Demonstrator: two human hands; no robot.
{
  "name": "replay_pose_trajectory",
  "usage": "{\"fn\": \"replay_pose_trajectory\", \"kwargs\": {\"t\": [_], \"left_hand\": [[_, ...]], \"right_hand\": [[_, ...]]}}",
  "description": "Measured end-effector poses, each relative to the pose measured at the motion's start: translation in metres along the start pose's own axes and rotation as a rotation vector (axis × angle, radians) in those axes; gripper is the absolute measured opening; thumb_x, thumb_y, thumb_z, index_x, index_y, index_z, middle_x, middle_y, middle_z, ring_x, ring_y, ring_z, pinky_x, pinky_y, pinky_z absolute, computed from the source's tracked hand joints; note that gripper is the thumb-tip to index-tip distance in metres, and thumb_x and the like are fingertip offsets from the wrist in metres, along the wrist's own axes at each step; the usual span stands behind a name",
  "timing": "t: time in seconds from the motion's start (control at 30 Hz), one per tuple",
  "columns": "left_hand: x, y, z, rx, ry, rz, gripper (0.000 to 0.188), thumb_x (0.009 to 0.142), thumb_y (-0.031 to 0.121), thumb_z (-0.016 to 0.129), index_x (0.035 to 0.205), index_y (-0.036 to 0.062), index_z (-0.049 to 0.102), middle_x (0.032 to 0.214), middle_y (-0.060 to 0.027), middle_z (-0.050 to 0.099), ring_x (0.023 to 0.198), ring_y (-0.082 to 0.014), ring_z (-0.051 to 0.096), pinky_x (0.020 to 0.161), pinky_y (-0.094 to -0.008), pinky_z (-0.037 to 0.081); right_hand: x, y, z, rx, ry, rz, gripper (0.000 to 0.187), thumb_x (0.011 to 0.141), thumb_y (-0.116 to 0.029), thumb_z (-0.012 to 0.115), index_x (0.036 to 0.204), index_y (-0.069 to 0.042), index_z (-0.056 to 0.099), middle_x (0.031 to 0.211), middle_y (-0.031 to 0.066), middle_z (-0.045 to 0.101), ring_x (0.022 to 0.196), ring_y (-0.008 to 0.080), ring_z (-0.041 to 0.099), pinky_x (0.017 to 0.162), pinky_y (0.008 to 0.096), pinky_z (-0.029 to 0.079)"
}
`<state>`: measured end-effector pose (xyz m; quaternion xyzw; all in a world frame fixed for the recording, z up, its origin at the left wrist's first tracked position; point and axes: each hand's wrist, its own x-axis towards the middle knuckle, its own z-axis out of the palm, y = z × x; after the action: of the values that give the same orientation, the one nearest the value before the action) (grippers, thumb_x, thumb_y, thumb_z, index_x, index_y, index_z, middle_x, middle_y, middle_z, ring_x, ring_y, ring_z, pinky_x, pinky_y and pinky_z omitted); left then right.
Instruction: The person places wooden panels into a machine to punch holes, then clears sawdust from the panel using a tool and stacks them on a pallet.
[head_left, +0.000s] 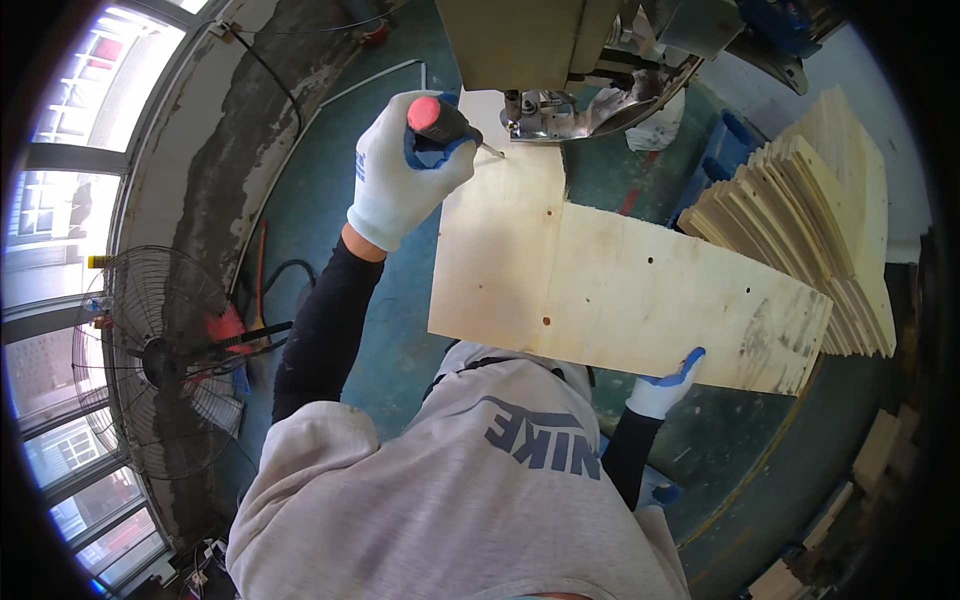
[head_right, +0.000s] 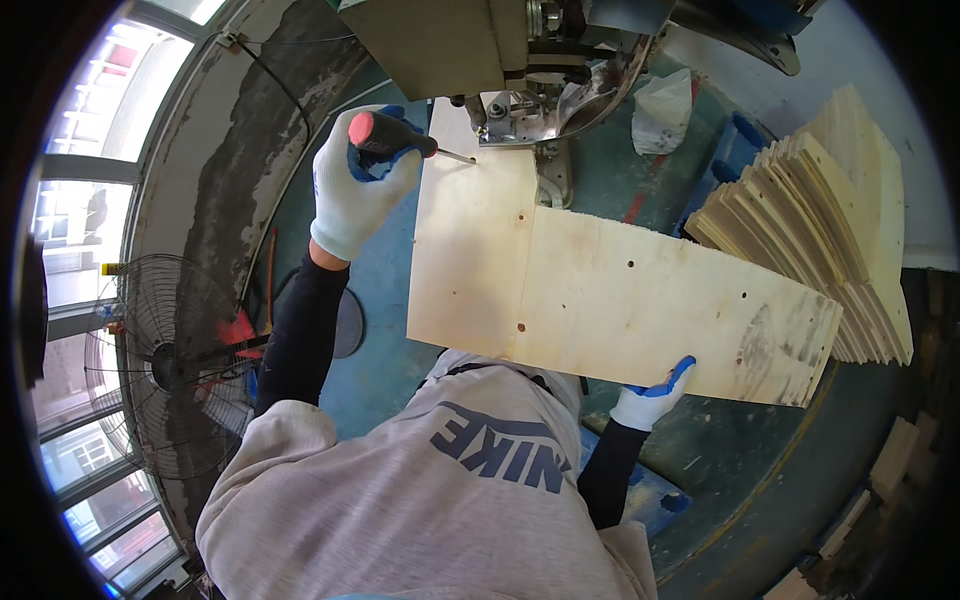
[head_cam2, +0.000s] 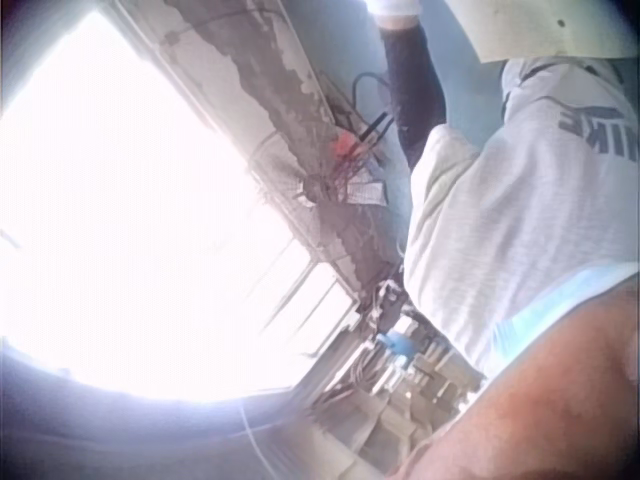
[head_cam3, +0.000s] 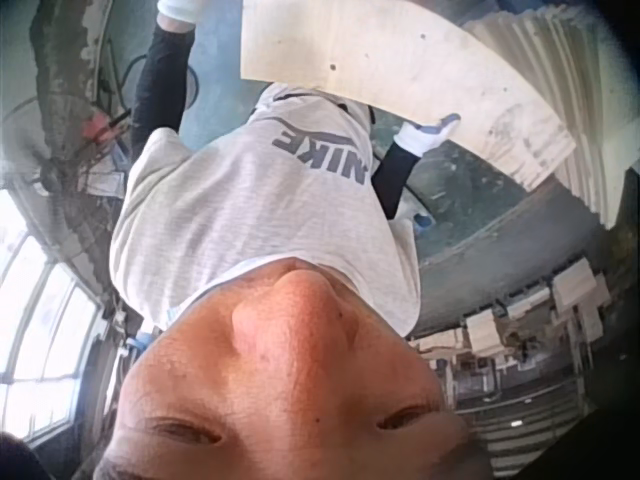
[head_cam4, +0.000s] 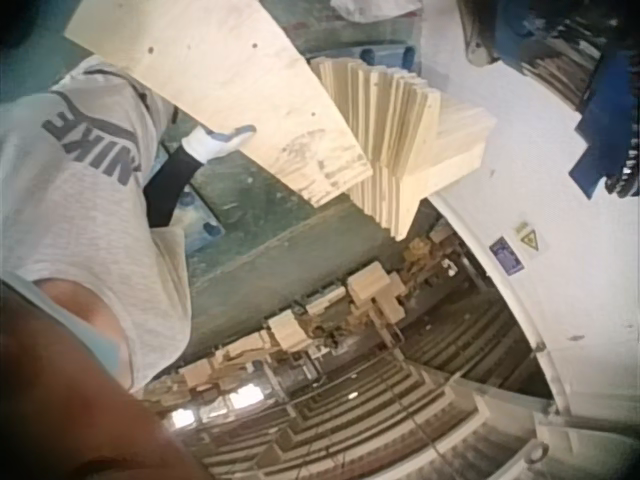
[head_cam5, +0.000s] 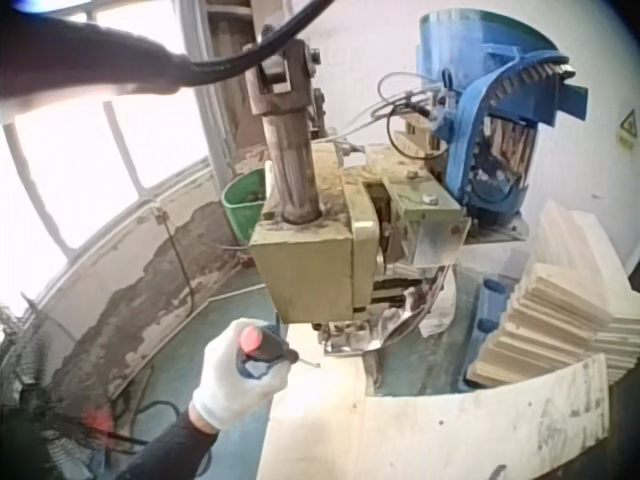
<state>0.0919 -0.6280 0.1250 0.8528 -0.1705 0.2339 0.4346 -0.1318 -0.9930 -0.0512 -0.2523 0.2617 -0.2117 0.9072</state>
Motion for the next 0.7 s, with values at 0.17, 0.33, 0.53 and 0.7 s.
{"fn": "replay_pose_trajectory", "kwargs": {"t": [0.17, 0.33, 0.53, 0.7], "left_hand": [[0.012, 0.004, 0.003, 0.071, 0.010, 0.071, 0.036, 0.071, 0.009, 0.081, 0.102, 0.0033, 0.062, 0.084, -0.0093, 0.069, 0.072, -0.0226, 0.066, 0.072, -0.0308, 0.055], [0.015, 0.001, 0.001, 0.066, 0.045, -0.034, 0.035, 0.071, 0.010, 0.082, 0.100, 0.0029, 0.063, 0.082, -0.0086, 0.069, 0.070, -0.0211, 0.066, 0.071, -0.0298, 0.055], [0.017, -0.002, 0.010, 0.074, -0.047, 0.007, 0.032, 0.074, 0.009, 0.081, 0.101, 0.0021, 0.065, 0.084, -0.0077, 0.071, 0.073, -0.0181, 0.069, 0.071, -0.0291, 0.056], [-0.008, -0.047, 0.054, 0.152, -0.213, -0.014, 0.029, 0.075, 0.012, 0.080, 0.100, 0.0028, 0.068, 0.084, -0.0107, 0.072, 0.074, -0.0242, 0.071, 0.073, -0.0320, 0.056]], "right_hand": [[0.004, 0.000, 0.000, -0.039, 0.006, -0.017, 0.059, 0.107, -0.046, 0.044, 0.152, -0.008, 0.040, 0.156, 0.0107, 0.043, 0.139, 0.0306, 0.043, 0.117, 0.0475, 0.032], [0.006, 0.000, 0.001, -0.021, 0.021, 0.015, 0.060, 0.106, -0.047, 0.044, 0.152, -0.009, 0.040, 0.157, 0.0108, 0.043, 0.140, 0.0320, 0.043, 0.117, 0.0496, 0.032], [0.006, 0.000, -0.006, -0.012, 0.011, 0.030, 0.060, 0.106, -0.047, 0.044, 0.152, -0.009, 0.040, 0.157, 0.0109, 0.043, 0.140, 0.0328, 0.043, 0.117, 0.0502, 0.033], [0.008, 0.002, -0.001, -0.017, -0.020, 0.016, 0.061, 0.106, -0.048, 0.043, 0.153, -0.009, 0.038, 0.157, 0.0110, 0.042, 0.140, 0.0323, 0.042, 0.118, 0.0492, 0.031]]}}
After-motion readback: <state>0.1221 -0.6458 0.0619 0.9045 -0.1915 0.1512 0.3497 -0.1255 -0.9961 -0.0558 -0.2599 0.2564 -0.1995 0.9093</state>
